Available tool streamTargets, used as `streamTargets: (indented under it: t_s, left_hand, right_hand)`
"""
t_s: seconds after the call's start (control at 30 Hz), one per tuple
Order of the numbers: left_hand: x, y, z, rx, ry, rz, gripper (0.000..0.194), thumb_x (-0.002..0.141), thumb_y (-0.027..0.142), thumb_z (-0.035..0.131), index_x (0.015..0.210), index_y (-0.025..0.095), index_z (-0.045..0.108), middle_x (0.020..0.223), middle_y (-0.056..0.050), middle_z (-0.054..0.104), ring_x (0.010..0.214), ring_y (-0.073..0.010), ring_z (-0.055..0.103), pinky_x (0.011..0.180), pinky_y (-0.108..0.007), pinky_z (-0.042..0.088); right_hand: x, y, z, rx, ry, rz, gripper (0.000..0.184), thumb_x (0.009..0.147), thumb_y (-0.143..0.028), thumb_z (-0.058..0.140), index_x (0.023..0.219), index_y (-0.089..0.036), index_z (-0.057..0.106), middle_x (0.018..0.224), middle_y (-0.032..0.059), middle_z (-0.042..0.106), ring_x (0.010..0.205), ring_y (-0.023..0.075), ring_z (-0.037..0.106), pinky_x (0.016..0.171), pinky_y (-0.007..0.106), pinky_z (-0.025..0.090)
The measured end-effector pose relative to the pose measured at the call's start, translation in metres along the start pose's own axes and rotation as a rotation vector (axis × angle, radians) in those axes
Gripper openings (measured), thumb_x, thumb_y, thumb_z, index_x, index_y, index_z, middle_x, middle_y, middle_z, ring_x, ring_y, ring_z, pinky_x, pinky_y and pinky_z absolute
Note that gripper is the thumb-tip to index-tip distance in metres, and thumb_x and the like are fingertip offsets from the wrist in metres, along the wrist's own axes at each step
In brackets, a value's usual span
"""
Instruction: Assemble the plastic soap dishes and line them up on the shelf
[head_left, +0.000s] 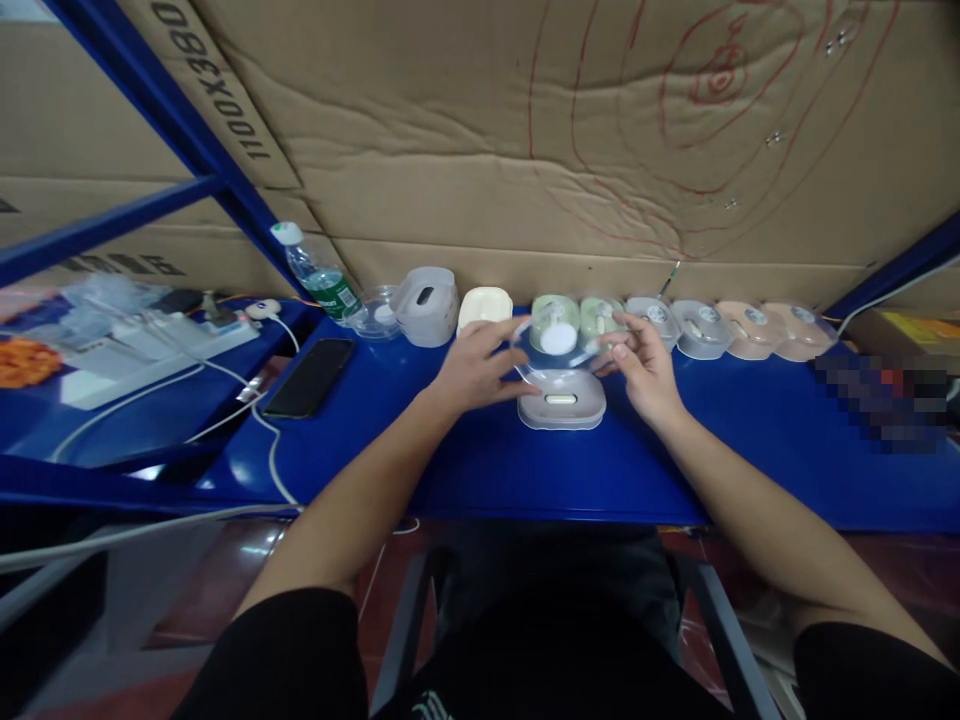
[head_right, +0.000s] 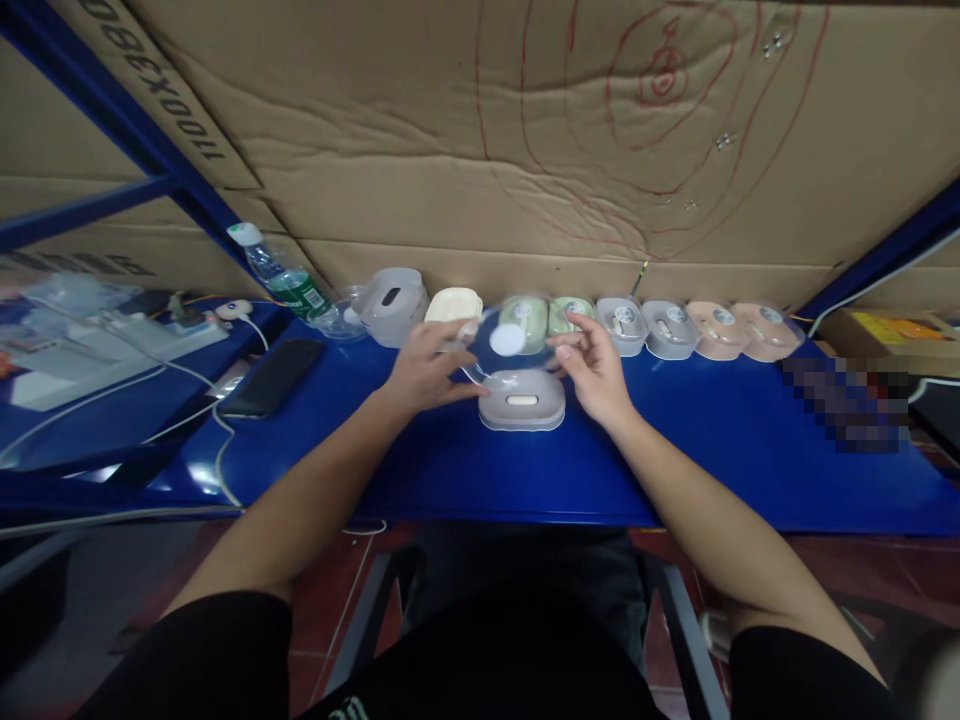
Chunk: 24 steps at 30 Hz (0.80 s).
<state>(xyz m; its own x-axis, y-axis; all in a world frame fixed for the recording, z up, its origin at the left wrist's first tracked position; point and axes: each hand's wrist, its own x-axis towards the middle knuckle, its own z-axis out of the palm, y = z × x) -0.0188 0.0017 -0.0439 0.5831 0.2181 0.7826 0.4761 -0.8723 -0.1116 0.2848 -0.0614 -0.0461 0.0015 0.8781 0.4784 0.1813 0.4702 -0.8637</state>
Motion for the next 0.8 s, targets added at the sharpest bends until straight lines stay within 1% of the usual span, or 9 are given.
streamTargets:
  t_s: [0.1, 0.17, 0.23, 0.3, 0.37, 0.43, 0.53, 0.67, 0.8]
  left_hand:
    - [-0.014, -0.038, -0.022, 0.137, 0.192, -0.409, 0.061, 0.091, 0.085, 0.062, 0.103, 0.025, 0.062, 0.141, -0.015, 0.068, 0.133, -0.0341, 0.063, 0.11, -0.054, 0.048]
    - [-0.027, -0.064, -0.042, 0.279, 0.331, -0.697, 0.054, 0.098, 0.076, 0.059, 0.107, 0.023, 0.059, 0.143, -0.017, 0.064, 0.141, -0.0334, 0.058, 0.113, -0.051, 0.045]
    - [-0.041, -0.085, -0.062, 0.387, 0.429, -0.865, 0.041, 0.107, 0.061, 0.049, 0.112, 0.021, 0.056, 0.14, -0.018, 0.064, 0.137, -0.0295, 0.06, 0.11, -0.046, 0.046]
    - [-0.054, -0.101, -0.076, 0.401, 0.485, -0.953, 0.034, 0.109, 0.05, 0.044, 0.113, 0.018, 0.056, 0.129, -0.017, 0.069, 0.118, -0.0266, 0.068, 0.102, -0.043, 0.048]
    - [-0.064, -0.11, -0.083, 0.418, 0.436, -1.082, 0.032, 0.107, 0.048, 0.048, 0.112, 0.018, 0.058, 0.115, -0.014, 0.073, 0.108, -0.0285, 0.071, 0.098, -0.044, 0.048]
    - [-0.069, -0.114, -0.086, 0.42, 0.347, -1.206, 0.034, 0.104, 0.05, 0.053, 0.111, 0.018, 0.061, 0.108, -0.012, 0.073, 0.107, -0.0317, 0.071, 0.098, -0.047, 0.045]
    - [-0.071, -0.114, -0.084, 0.391, 0.214, -1.292, 0.042, 0.101, 0.055, 0.058, 0.116, 0.016, 0.062, 0.113, -0.012, 0.073, 0.116, -0.0359, 0.068, 0.103, -0.053, 0.04]
    - [-0.071, -0.112, -0.081, 0.455, 0.139, -1.294, 0.049, 0.096, 0.06, 0.06, 0.12, 0.017, 0.062, 0.121, -0.015, 0.074, 0.12, -0.0411, 0.065, 0.11, -0.063, 0.034]
    - [-0.071, -0.114, -0.077, 0.432, 0.073, -1.338, 0.054, 0.09, 0.058, 0.064, 0.127, 0.019, 0.062, 0.131, -0.018, 0.074, 0.127, -0.047, 0.062, 0.114, -0.07, 0.031]
  right_hand:
    - [-0.002, -0.001, -0.002, -0.225, -0.034, -0.139, 0.074, 0.09, -0.071, 0.075, 0.151, -0.034, 0.052, 0.132, 0.0111, 0.073, 0.106, 0.0306, 0.075, 0.091, 0.054, 0.066]
    - [-0.002, -0.001, -0.005, -0.39, -0.043, -0.186, 0.075, 0.091, -0.067, 0.075, 0.153, -0.03, 0.052, 0.136, 0.0142, 0.072, 0.116, 0.0353, 0.073, 0.102, 0.061, 0.061]
    - [0.0, 0.0, -0.009, -0.499, -0.041, -0.206, 0.074, 0.093, -0.065, 0.073, 0.153, -0.027, 0.053, 0.136, 0.0161, 0.073, 0.12, 0.0382, 0.071, 0.107, 0.066, 0.057]
    - [0.004, 0.003, -0.015, -0.552, -0.021, -0.212, 0.074, 0.094, -0.066, 0.07, 0.153, -0.026, 0.053, 0.135, 0.017, 0.072, 0.12, 0.0392, 0.071, 0.106, 0.066, 0.057]
    - [0.009, 0.006, -0.023, -0.58, 0.011, -0.225, 0.073, 0.094, -0.067, 0.068, 0.152, -0.025, 0.054, 0.135, 0.0175, 0.072, 0.119, 0.0388, 0.071, 0.105, 0.065, 0.058]
    - [0.015, 0.009, -0.034, -0.628, 0.062, -0.252, 0.072, 0.094, -0.066, 0.068, 0.15, -0.024, 0.055, 0.134, 0.0178, 0.071, 0.119, 0.0384, 0.07, 0.106, 0.065, 0.057]
    - [0.027, 0.015, -0.062, -0.762, 0.217, -0.257, 0.067, 0.095, -0.063, 0.066, 0.147, -0.023, 0.056, 0.138, 0.0189, 0.067, 0.128, 0.0401, 0.064, 0.114, 0.069, 0.048]
    - [0.042, 0.025, -0.123, -0.909, 0.523, -0.143, 0.064, 0.094, -0.054, 0.064, 0.147, -0.019, 0.052, 0.148, 0.0233, 0.058, 0.142, 0.0396, 0.051, 0.12, 0.07, 0.038]
    - [0.041, 0.037, -0.193, -0.963, 0.872, 0.155, 0.062, 0.093, -0.044, 0.068, 0.145, -0.016, 0.05, 0.158, 0.0295, 0.045, 0.15, 0.044, 0.04, 0.118, 0.079, 0.027]
